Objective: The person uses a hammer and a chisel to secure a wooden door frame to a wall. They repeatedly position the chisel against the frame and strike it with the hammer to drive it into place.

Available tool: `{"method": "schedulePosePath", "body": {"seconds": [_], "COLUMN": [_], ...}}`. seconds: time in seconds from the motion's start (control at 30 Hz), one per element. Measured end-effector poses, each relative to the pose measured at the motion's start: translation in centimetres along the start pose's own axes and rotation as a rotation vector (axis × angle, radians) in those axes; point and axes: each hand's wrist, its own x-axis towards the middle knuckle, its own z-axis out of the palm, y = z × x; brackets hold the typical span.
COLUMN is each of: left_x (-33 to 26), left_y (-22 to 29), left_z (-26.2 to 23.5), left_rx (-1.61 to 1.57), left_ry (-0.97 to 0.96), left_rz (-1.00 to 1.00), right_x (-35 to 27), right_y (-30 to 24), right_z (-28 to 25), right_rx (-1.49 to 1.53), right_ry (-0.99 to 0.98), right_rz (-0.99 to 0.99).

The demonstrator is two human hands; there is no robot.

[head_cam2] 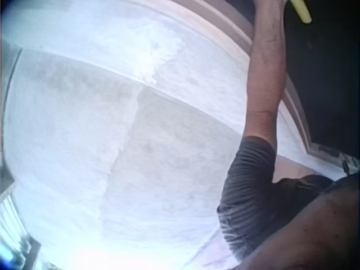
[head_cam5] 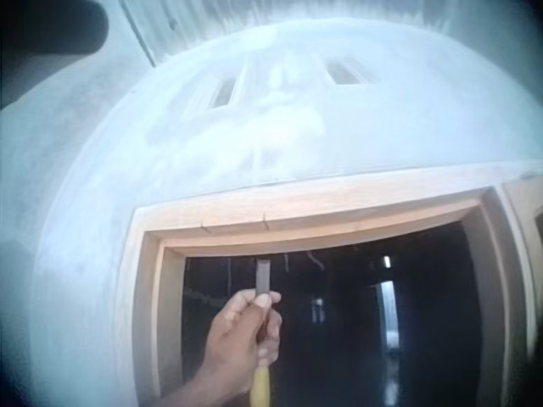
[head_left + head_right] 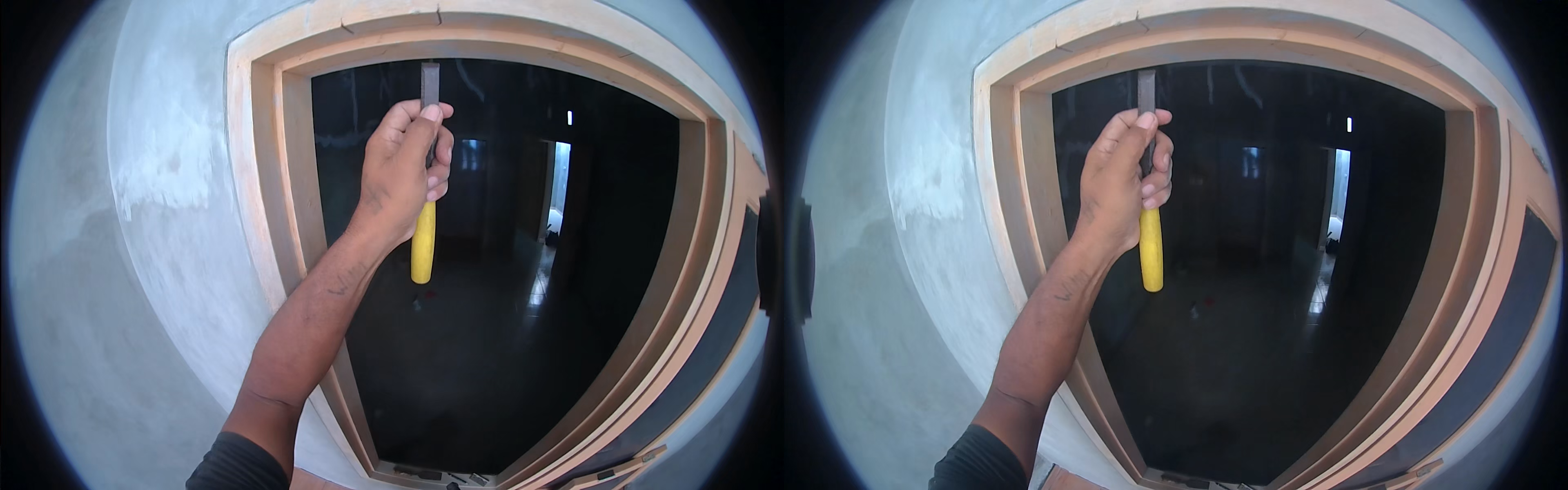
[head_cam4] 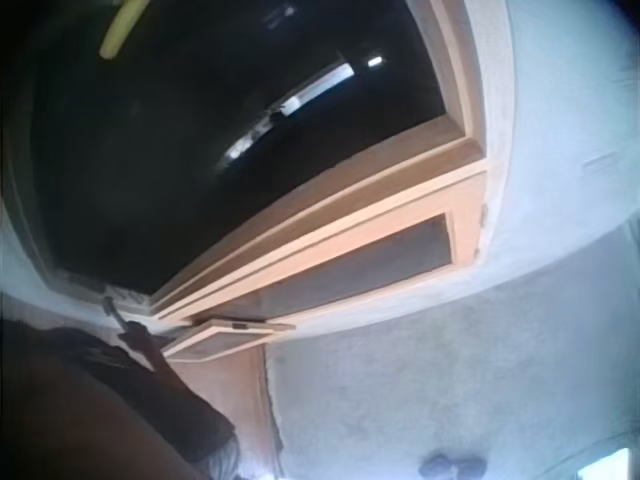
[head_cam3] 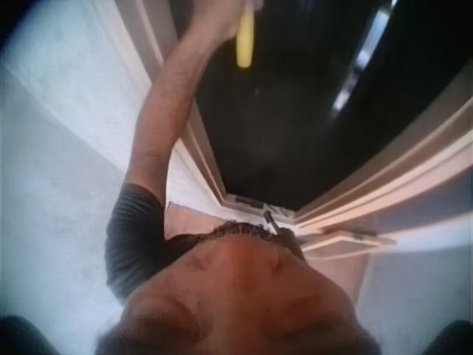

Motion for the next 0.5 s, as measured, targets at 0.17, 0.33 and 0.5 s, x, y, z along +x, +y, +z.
{"method": "schedulePosePath", "body": {"seconds": [0.17,0.33,0.5], "left_x": [2.2,3.7,3.1], "left_y": [2.3,4.0,2.7], "left_z": [2.3,2.8,1.3], "left_rx": [0.193,0.379,0.417], "left_ry": [-0.185,-0.181,-0.169], "left_rz": [0.012,0.0,0.135], "right_x": [3.5,4.7,5.0], "right_y": [-8.4,-9.7,-9.6], "right_z": [0.6,-0.7,-1.5], "right_rx": [0.091,0.082,0.063], "right_ry": [0.035,-0.001,-0.029], "right_rz": [-0.004,0.007,0.025]}}
